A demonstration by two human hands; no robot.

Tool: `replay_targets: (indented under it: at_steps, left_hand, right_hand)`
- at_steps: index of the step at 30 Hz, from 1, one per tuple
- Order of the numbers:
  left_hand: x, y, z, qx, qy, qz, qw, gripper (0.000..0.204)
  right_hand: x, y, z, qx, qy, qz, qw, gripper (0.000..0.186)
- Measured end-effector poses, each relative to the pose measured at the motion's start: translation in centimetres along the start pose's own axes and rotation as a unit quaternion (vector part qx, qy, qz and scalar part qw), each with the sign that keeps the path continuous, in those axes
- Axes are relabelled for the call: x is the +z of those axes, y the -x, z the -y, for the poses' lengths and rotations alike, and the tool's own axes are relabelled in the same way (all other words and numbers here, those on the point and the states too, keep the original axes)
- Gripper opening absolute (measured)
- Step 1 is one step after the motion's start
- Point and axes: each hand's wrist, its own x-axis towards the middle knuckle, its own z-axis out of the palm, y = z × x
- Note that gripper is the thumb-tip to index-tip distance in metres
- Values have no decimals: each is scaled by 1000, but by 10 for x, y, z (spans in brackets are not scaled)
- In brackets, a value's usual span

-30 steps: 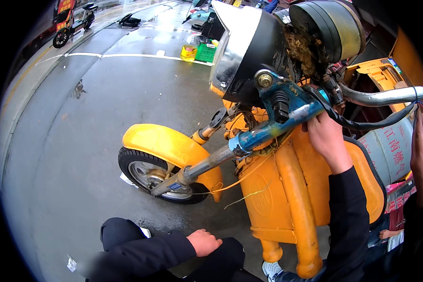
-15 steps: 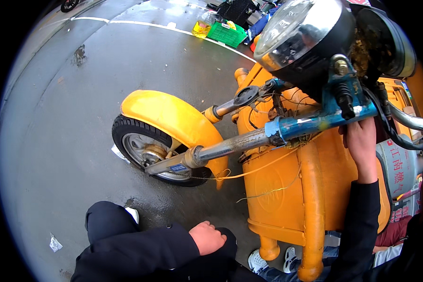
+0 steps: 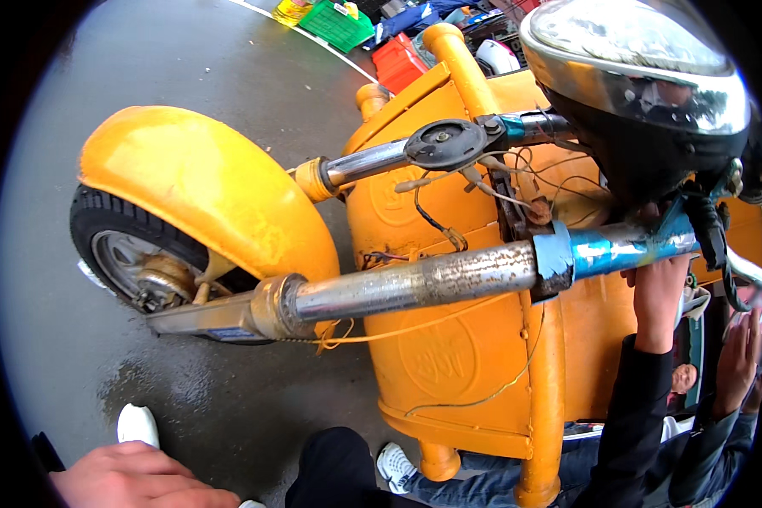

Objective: The person repairs the electrical wiring of a yellow three-wheeled vehicle. They connect wires under the seat, use a power drill to remove and reattach the handlebar assembly, and adjust the internal wiring of the headlight housing.

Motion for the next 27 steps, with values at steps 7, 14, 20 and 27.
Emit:
replay_targets:
  at_steps: [7, 14, 20, 27]
  left_hand:
    - [1, -17, 52, 12, 60, -19, 998, 37]
    - [-2, -29, 53, -8, 80, 27, 996, 36]
    - [-9, -22, 21, -7, 28, -6, 1000, 35]
    - [-9, 1, -40, -5, -50, -50, 997, 35]
  right_hand:
    - [-5, -7, -13, -201, 231, -19, 952, 33]
    - [-17, -10, -13, -229, 220, 3, 948, 30]
    - [-17, -5, -22, -175, 127, 43, 975, 30]
    - [-11, -12, -10, -229, 188, -5, 955, 12]
